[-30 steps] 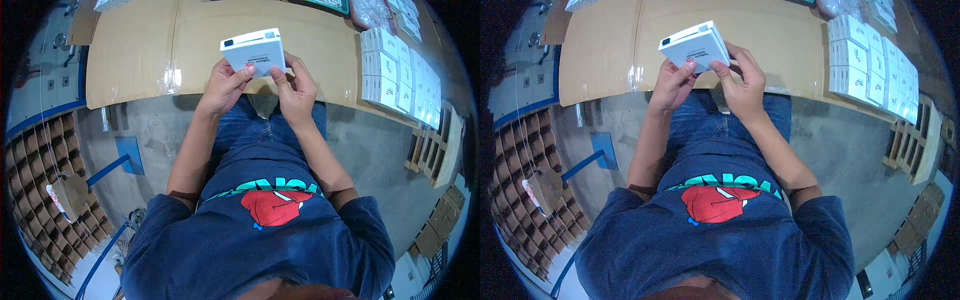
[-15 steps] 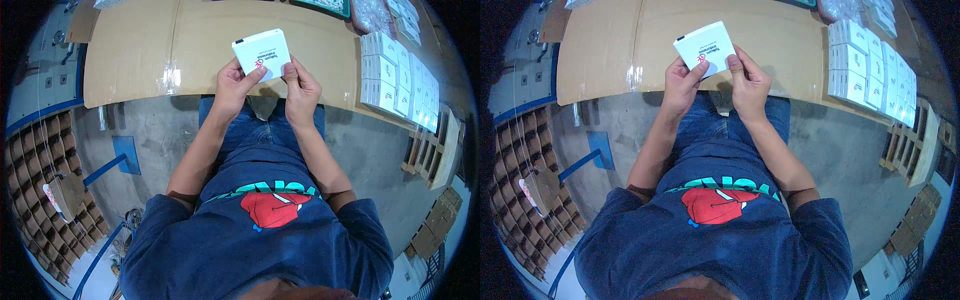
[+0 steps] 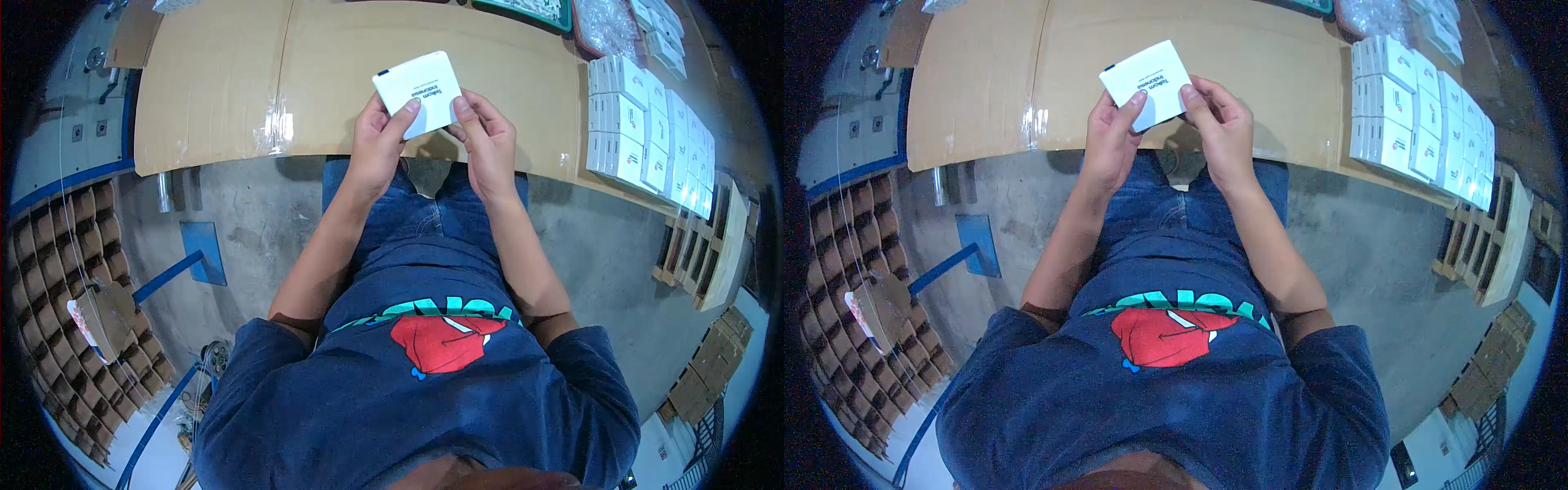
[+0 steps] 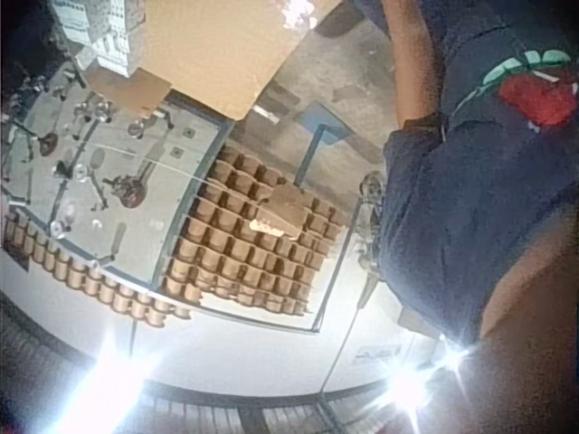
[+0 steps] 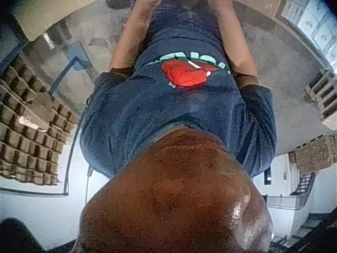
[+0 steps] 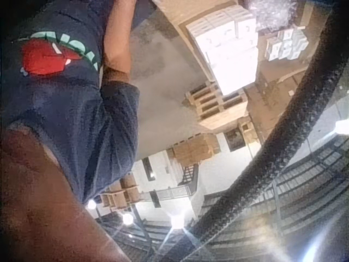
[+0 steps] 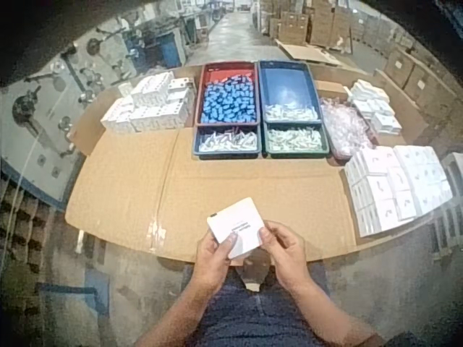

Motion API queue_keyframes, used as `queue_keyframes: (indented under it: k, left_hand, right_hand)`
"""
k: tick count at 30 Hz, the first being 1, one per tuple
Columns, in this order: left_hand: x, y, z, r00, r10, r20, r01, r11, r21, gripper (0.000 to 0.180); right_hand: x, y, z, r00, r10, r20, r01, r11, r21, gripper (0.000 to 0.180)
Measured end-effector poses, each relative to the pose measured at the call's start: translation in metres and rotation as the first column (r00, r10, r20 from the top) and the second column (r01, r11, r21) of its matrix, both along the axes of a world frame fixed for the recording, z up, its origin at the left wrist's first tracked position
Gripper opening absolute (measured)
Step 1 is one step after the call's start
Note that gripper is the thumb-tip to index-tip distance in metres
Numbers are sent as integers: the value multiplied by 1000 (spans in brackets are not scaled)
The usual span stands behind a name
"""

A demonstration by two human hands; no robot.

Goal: Packaging small electronic or mechanical components into small white boxes at a factory workbench.

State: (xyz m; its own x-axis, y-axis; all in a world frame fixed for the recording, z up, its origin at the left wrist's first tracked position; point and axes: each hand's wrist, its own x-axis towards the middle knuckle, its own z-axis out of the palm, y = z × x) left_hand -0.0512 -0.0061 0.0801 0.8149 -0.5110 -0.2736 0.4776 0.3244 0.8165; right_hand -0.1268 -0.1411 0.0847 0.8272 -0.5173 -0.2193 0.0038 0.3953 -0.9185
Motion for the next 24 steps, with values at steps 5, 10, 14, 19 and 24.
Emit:
queue_keyframes:
  k: [5, 10, 14, 19, 24]
  left_hand:
    - [-1, 6, 0, 972, -187, 145, 189, 982, 4, 39]
    - [-5, 10, 6, 945, -237, 224, 237, 971, 27, 43]
    - [-5, 11, 6, 923, -287, 257, 286, 957, 42, 45]
    - [-5, 11, 8, 908, -314, 277, 312, 949, 53, 44]
    - [-6, 10, 8, 902, -313, 296, 311, 949, 56, 43]
  right_hand:
    - [4, -5, 11, 992, -17, 124, 38, 984, -177, 37]
    - [-4, -19, 13, 974, 128, 189, -83, 969, -233, 36]
    - [-9, -24, 10, 959, 157, 234, -94, 961, -260, 36]
    - [-13, -23, -1, 952, 107, 288, -11, 949, -316, 35]
    - [-16, -27, -3, 956, 92, 280, 25, 921, -388, 33]
